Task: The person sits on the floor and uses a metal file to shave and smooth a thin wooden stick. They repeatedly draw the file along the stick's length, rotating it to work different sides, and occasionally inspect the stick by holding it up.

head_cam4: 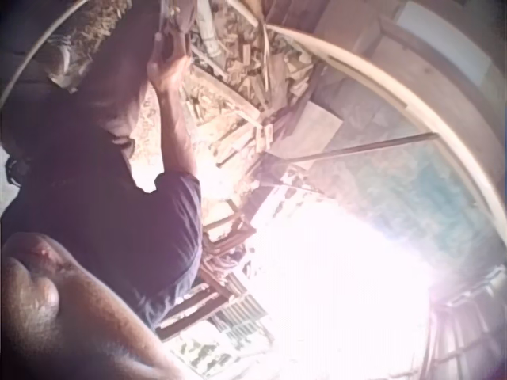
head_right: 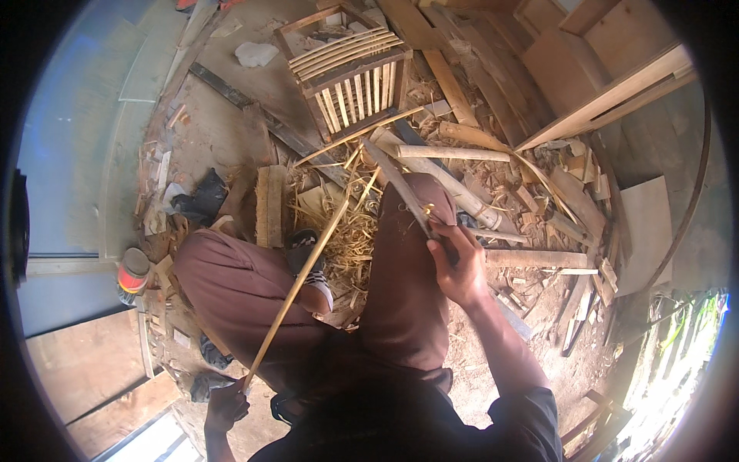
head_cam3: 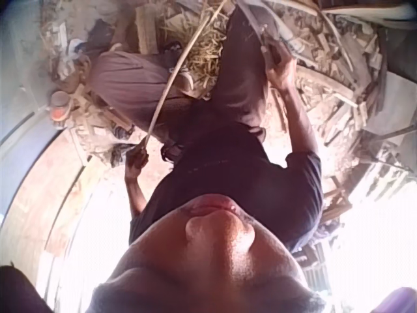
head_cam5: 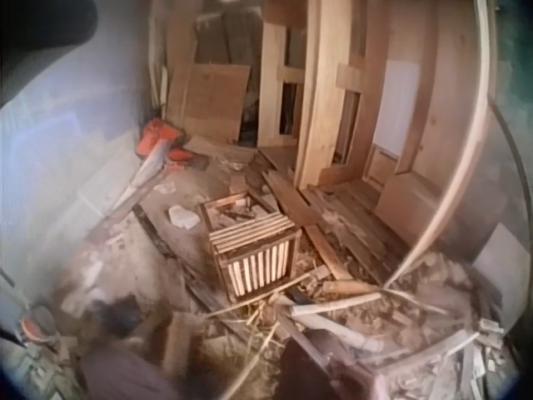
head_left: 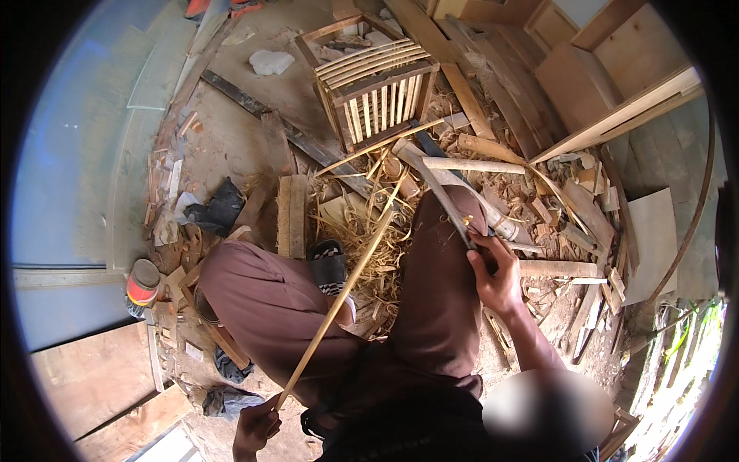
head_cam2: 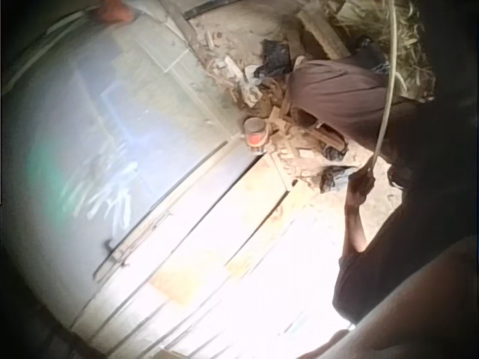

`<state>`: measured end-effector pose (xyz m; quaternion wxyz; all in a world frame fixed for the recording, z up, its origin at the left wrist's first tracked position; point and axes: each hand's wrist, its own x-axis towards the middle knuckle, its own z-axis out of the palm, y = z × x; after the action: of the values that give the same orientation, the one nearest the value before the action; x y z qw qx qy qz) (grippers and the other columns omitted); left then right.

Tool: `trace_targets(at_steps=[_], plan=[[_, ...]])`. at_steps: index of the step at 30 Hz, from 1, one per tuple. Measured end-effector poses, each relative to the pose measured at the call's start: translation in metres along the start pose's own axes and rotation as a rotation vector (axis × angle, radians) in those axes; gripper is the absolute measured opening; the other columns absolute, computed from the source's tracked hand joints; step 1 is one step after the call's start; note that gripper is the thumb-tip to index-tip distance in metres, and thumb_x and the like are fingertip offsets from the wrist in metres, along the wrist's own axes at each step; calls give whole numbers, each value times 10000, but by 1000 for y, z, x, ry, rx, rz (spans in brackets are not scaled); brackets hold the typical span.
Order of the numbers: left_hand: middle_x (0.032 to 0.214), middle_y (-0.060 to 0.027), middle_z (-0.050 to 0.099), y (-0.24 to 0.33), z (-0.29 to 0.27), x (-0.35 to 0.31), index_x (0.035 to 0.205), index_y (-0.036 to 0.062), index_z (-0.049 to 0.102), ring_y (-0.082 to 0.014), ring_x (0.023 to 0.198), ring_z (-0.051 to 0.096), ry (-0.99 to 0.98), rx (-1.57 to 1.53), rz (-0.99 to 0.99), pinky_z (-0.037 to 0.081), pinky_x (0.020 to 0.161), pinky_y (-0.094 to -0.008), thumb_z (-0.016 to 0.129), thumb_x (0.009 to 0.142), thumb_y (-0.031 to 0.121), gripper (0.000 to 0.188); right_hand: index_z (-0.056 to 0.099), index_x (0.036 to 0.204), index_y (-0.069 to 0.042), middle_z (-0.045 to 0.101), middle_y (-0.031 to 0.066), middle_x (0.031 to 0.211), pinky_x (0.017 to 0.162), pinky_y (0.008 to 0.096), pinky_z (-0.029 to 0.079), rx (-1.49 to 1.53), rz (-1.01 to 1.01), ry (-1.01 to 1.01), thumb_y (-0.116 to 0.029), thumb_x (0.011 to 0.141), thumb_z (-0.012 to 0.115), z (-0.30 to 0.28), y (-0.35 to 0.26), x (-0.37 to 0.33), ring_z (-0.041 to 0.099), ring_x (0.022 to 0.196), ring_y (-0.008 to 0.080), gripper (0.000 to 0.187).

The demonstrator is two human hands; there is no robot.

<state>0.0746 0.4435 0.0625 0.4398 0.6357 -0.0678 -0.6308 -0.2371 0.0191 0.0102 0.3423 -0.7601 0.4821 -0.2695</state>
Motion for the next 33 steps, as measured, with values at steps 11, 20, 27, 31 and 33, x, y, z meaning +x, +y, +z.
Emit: trace_targets(at_steps=[11, 20, 27, 31, 33], plan=[[669, 38, 456, 45, 165, 151, 1488, 43, 514, -38, 567, 426, -248, 341, 463, 369, 526, -222, 516, 1050, 54, 438, 692, 1217, -77, 639, 141, 1043, 600, 352, 534, -95, -272, 5, -85, 926, 706, -17, -15, 8, 667, 690, 245, 291], [599, 26, 449, 48, 169, 162, 1448, 64, 569, -40, 535, 439, -122, 570, 574, 382, 520, -234, 547, 1030, 76, 420, 730, 1183, -178, 640, 77, 1101, 655, 449, 588, -228, -202, -178, -195, 883, 770, -11, -15, 1, 719, 801, 346, 303], [1119, -274, 697, 39, 142, 134, 1384, -3, 592, -309, 911, 749, -92, 732, 513, 535, 766, -310, 573, 1003, 79, 390, 730, 1186, -165, 642, 79, 1087, 669, 440, 584, -217, -166, -149, -179, 885, 768, -8, -11, 8, 714, 804, 338, 304], [1158, -219, 730, 10, 109, 108, 1382, -10, 597, -186, 995, 724, -67, 610, 511, 518, 888, -284, 596, 994, 47, 392, 726, 1177, -143, 640, 108, 1088, 667, 432, 575, -175, -177, -133, -148, 879, 773, -6, -6, 14, 714, 805, 346, 302], [1151, -185, 745, 1, 92, 96, 1379, -5, 606, -121, 993, 688, -79, 533, 468, 515, 894, -272, 613, 986, 31, 395, 717, 1185, -130, 636, 127, 1086, 666, 430, 571, -173, -185, -107, -129, 877, 771, -6, -3, 15, 715, 798, 345, 313]])
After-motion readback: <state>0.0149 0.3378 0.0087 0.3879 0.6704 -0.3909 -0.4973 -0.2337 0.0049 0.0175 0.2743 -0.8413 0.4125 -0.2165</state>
